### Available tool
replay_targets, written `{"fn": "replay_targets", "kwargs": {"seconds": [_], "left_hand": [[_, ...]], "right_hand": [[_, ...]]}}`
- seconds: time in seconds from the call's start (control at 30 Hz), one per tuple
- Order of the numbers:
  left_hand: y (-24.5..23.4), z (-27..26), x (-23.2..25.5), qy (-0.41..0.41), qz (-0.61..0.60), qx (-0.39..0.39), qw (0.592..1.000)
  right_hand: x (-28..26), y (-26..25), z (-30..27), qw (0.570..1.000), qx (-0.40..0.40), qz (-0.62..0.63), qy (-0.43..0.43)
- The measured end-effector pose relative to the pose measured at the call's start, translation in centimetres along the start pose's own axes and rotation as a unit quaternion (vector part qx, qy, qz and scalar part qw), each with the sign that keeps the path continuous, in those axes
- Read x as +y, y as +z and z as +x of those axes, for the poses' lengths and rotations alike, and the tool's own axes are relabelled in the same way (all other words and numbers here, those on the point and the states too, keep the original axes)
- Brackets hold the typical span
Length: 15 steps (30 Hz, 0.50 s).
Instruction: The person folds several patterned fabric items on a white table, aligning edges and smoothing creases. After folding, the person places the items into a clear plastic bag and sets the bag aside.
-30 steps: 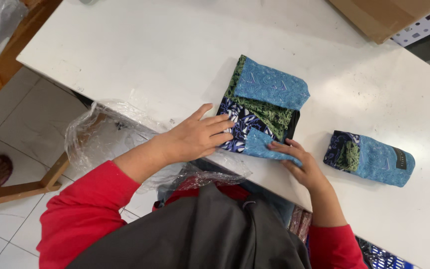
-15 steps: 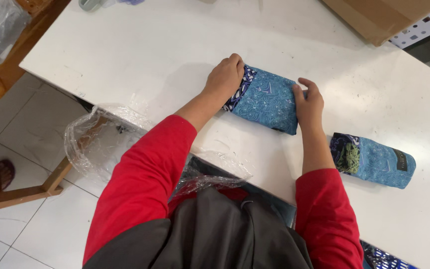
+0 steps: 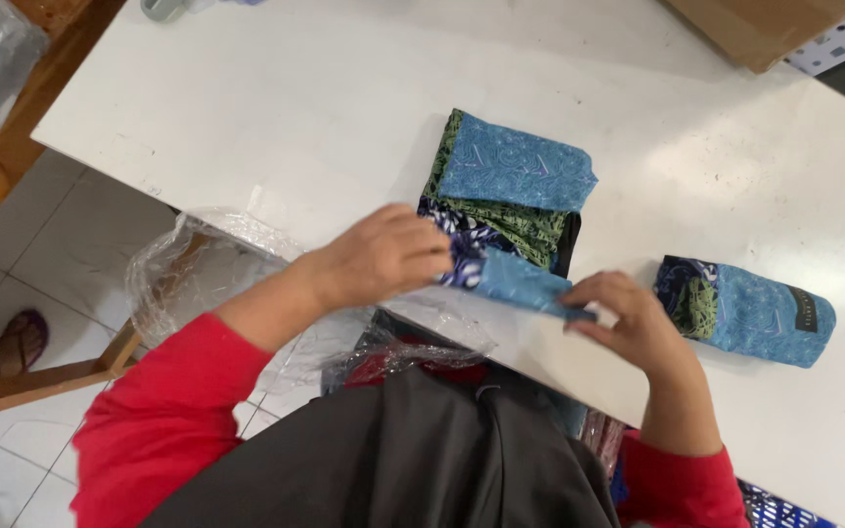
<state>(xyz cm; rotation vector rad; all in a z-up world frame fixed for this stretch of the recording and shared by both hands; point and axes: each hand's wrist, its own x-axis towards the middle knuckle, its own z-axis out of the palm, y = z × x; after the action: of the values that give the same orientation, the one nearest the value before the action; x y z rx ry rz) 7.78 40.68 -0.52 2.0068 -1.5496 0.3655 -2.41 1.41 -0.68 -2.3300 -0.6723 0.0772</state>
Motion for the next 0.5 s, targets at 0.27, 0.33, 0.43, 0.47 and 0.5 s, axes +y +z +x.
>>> {"fn": "replay_targets", "kwargs": {"seconds": [0.27, 0.33, 0.43, 0.47, 0.5], "left_hand": [[1.1, -0.3, 0.5, -0.097, -0.04, 0.016, 0.994], [2.3, 1.9, -2.4, -0.098, 0.048, 0.07, 0.992], [5.6, 5.4, -6.6, -0.071, 0.173, 0.016, 0.982], [6.6, 6.2, -7.8, -0.064, 0.208, -0.023, 0.976], [7.4, 7.0, -9.2, -0.099, 0.163, -0.082, 0.978]], "right_hand": [[-3.1, 4.7, 1.5, 0.987, 0.049, -0.121, 0.09], [-2.9, 5.4, 2.9, 0.983, 0.049, -0.154, 0.091], [-2.7, 6.2, 4.4, 0.973, 0.027, -0.208, 0.094], [-2.6, 6.2, 4.8, 0.973, 0.019, -0.203, 0.109], [-2.5, 6.2, 5.3, 0.972, 0.012, -0.198, 0.124]]}}
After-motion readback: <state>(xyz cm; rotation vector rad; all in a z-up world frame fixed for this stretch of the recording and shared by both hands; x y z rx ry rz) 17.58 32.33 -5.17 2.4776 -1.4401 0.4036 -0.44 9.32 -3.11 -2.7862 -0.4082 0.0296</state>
